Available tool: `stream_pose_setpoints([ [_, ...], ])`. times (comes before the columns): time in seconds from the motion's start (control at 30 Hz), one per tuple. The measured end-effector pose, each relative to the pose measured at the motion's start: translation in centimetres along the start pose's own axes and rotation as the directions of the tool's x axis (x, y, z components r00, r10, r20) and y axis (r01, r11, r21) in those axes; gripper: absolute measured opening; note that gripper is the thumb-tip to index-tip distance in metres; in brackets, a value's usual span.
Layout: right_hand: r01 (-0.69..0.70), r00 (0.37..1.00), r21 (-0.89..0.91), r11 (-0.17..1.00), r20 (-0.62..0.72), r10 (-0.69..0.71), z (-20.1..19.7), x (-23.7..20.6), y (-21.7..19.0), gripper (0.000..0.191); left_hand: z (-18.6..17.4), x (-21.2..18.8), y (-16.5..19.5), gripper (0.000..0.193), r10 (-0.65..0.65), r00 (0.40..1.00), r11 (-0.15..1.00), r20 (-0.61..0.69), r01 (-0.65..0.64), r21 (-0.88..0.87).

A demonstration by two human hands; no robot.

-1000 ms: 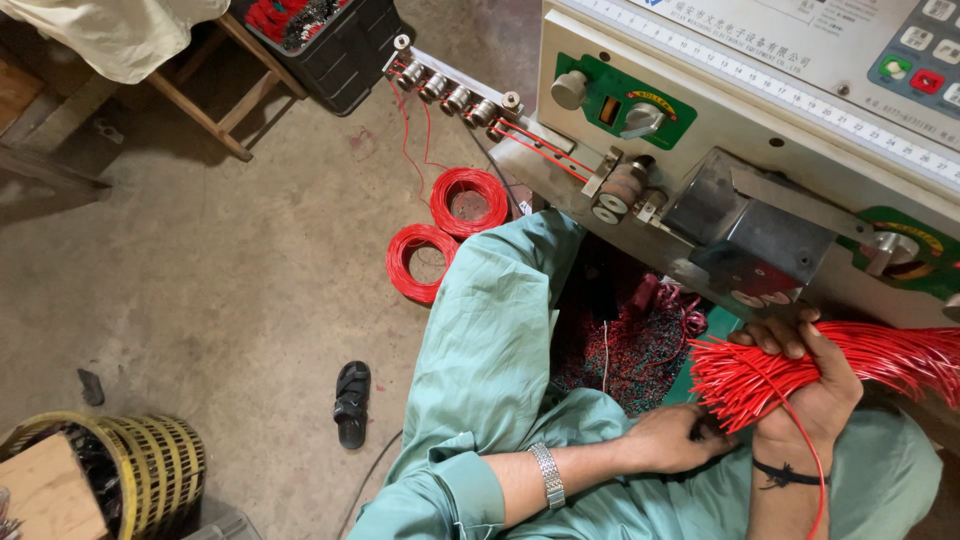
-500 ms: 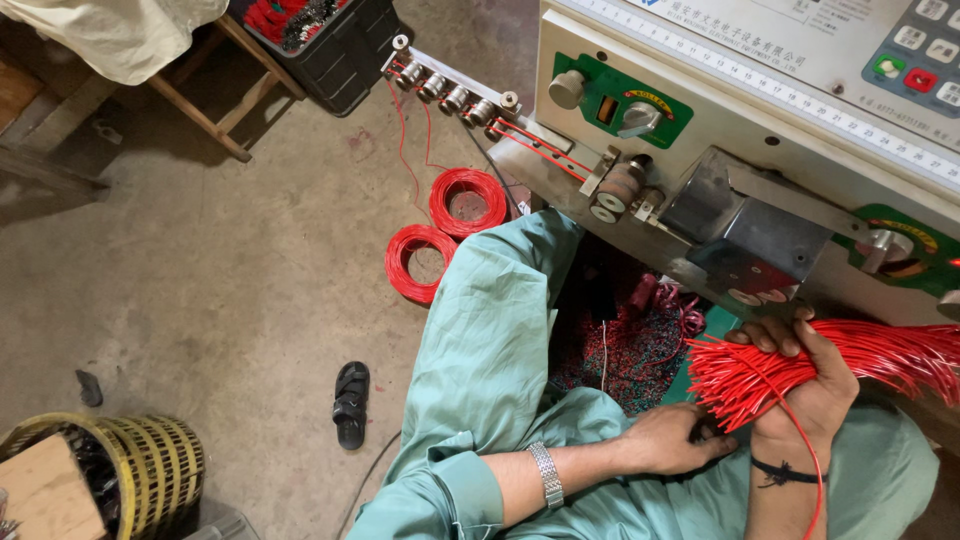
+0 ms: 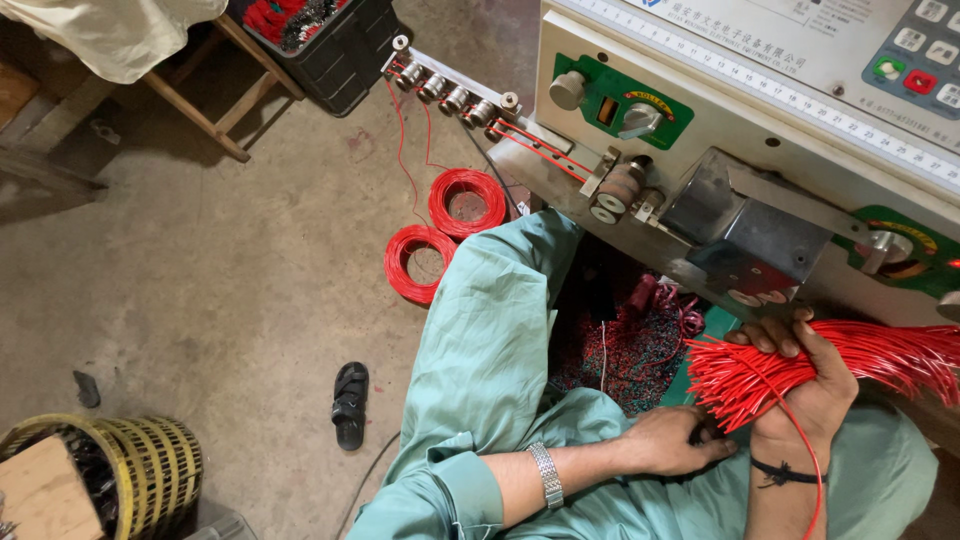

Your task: The person sits on the floor in front of an automatic wire cutting and stripping machine, feeding bundles of red insulated wire into the machine's guide. The machine cuts the wire into short lengths, and the person gathers the cut pieces into a growing bundle, occasionally clearing trimmed scraps from the collection area.

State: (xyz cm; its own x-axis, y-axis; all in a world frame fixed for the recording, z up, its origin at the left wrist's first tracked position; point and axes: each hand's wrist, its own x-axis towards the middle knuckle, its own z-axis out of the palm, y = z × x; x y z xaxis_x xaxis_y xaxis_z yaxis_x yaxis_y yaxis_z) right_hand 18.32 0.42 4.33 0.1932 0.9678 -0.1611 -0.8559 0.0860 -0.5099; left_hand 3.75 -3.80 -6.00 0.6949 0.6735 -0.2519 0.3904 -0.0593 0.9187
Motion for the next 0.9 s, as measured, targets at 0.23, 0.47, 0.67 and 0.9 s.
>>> stream_pose_setpoints([
  [0.23, 0.008, 1.000, -0.009, 1.000, -0.007, -0.008, 0.08, -0.04, 0.03, 0.007, 0.17, 0.07, -0.17, 0.056, -0.015, 1.000, 1.000, 0.014, 0.016, -0.005],
  [0.47, 0.005, 1.000, 0.030, 1.000, -0.008, -0.004, -0.18, -0.06, 0.14, 0.005, 0.20, 0.12, -0.13, 0.057, -0.014, 1.000, 1.000, 0.017, 0.013, 0.013],
  [0.67, -0.006, 1.000, 0.032, 0.999, 0.000, 0.006, 0.07, -0.03, 0.10, 0.005, 0.27, 0.24, -0.16, 0.058, -0.029, 0.999, 0.999, 0.034, 0.028, 0.025],
  [0.9, 0.000, 1.000, 0.009, 1.000, -0.006, 0.000, 0.65, -0.11, 0.17, 0.004, 0.45, 0.31, -0.35, 0.059, -0.044, 0.998, 0.999, 0.035, 0.044, 0.024],
])
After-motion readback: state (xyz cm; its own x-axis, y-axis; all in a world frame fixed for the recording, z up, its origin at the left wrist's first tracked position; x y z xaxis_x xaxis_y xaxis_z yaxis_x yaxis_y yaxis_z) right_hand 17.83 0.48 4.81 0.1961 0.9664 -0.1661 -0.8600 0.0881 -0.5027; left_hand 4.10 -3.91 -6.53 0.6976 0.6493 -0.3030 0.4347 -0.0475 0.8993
